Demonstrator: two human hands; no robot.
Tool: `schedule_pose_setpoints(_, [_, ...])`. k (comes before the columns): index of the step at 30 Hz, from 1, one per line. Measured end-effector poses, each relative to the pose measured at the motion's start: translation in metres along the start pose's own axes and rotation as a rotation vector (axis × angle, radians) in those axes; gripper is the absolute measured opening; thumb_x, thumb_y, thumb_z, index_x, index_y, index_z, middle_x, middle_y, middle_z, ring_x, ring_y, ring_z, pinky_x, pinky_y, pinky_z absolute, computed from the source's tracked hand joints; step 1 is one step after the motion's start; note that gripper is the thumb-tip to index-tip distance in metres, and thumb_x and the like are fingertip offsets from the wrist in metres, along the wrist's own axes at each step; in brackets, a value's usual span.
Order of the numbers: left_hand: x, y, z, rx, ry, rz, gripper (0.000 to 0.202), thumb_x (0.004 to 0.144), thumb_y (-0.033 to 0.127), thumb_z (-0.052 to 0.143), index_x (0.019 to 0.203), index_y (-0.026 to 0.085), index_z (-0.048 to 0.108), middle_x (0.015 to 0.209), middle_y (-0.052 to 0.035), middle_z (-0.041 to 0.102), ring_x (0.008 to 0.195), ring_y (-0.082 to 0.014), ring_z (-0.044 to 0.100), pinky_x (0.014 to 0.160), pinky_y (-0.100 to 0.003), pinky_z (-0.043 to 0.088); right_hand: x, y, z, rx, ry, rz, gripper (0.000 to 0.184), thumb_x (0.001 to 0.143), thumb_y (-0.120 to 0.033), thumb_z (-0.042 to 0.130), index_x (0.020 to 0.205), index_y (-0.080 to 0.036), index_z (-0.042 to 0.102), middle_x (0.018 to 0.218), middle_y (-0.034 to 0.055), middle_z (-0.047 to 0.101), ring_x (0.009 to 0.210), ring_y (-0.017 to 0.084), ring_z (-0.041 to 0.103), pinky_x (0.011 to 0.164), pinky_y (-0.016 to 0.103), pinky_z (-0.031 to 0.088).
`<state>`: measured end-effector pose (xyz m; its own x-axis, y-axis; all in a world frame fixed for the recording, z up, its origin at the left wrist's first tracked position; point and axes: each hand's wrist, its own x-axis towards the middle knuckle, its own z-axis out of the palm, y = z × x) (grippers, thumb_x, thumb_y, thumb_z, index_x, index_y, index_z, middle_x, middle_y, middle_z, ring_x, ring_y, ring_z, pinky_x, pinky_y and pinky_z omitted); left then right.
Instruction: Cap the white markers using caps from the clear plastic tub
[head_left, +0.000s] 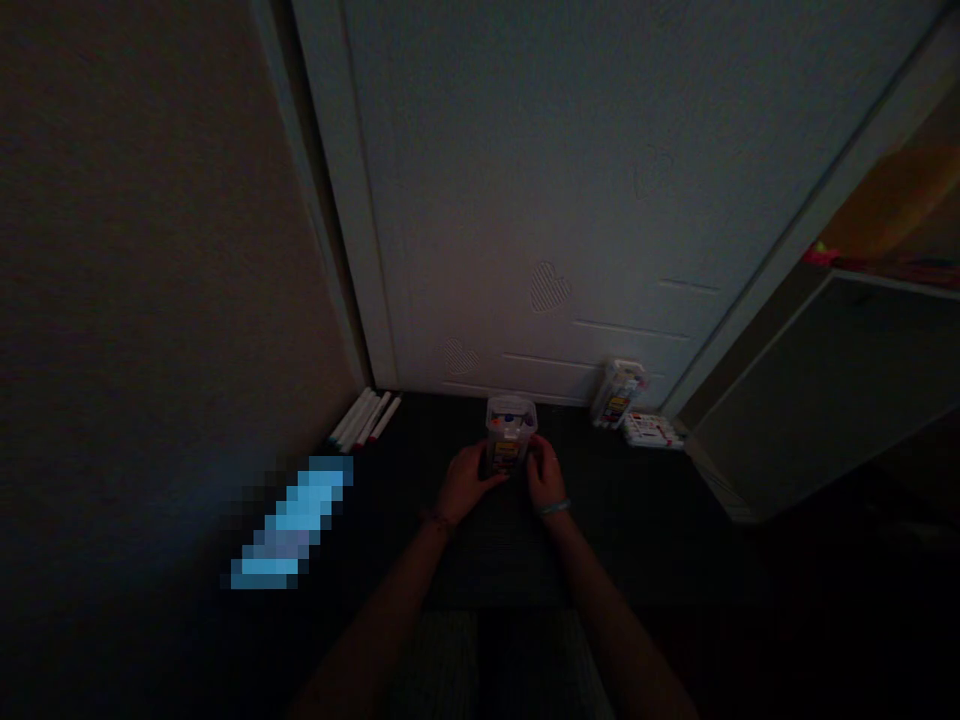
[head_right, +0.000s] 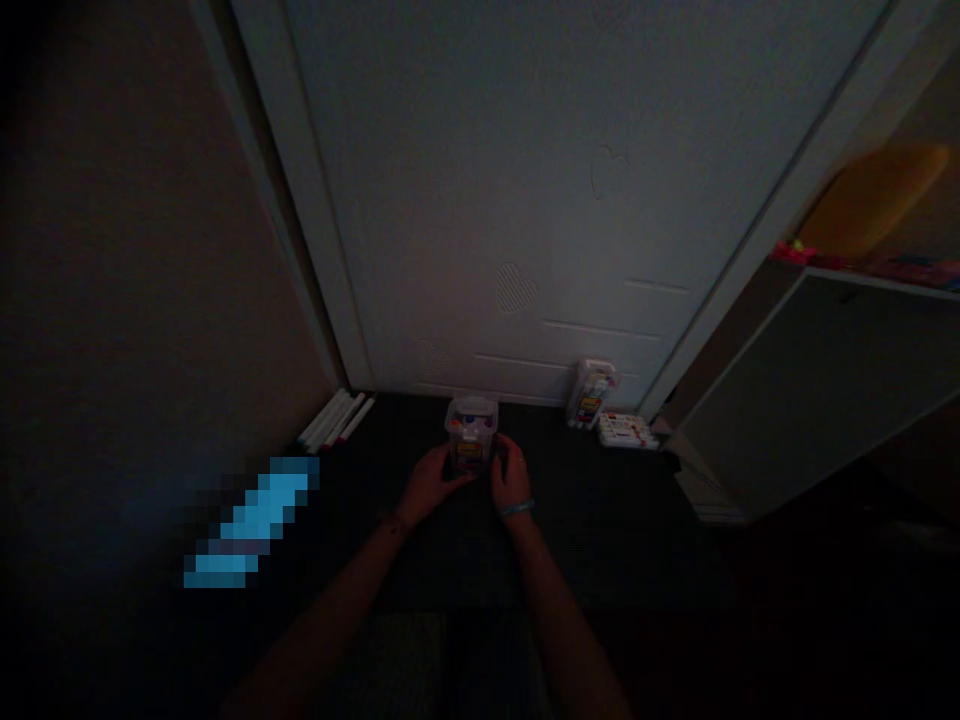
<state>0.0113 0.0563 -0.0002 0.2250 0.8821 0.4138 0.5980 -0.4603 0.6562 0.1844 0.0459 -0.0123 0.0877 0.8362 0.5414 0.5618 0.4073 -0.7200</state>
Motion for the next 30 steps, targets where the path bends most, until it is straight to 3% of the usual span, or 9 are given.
schedule_pose_setpoints(3, [0.0003, -0.0015, 0.0015, 0.003, 0.001, 0.001, 0.057, 0.067, 0.035, 0.069, 0.117, 0.022, 0.048, 0.115, -0.0065, 0.058, 0.106, -0.0251, 0.053, 0.091, -0.038, 0.041, -0.0016, -0.0023, -0.0003, -0.126, -0.117, -0.027, 0.039, 0.083, -0.017, 0.039, 0.122, -0.018, 0.044, 0.118, 0.0094, 0.054, 0.107, 0.020, 0.050, 0.093, 0.036, 0.040])
schedule_pose_setpoints(7, [0.0012, -0.0009, 0.0020, 0.009, 0.012, 0.013, 0.055, 0.065, 0.033, 0.070, 0.114, 0.022, 0.050, 0.112, -0.0062, 0.059, 0.103, -0.0248, 0.055, 0.088, -0.038, 0.043, -0.0039, -0.0038, -0.0010, -0.223, -0.180, -0.004, 0.043, 0.081, -0.013, 0.039, 0.124, -0.018, 0.044, 0.116, 0.0078, 0.056, 0.103, 0.020, 0.051, 0.090, 0.036, 0.041])
schedule_pose_setpoints(30, [-0.0001, 0.0037, -0.0007, -0.037, -0.013, 0.005, 0.054, 0.068, 0.033, 0.067, 0.117, 0.021, 0.048, 0.115, -0.0079, 0.058, 0.105, -0.0252, 0.054, 0.090, -0.040, 0.042, -0.0062, -0.0028, -0.0030, -0.187, -0.163, -0.027, 0.045, 0.080, -0.014, 0.042, 0.124, -0.018, 0.045, 0.117, 0.0072, 0.057, 0.106, 0.020, 0.052, 0.092, 0.036, 0.042])
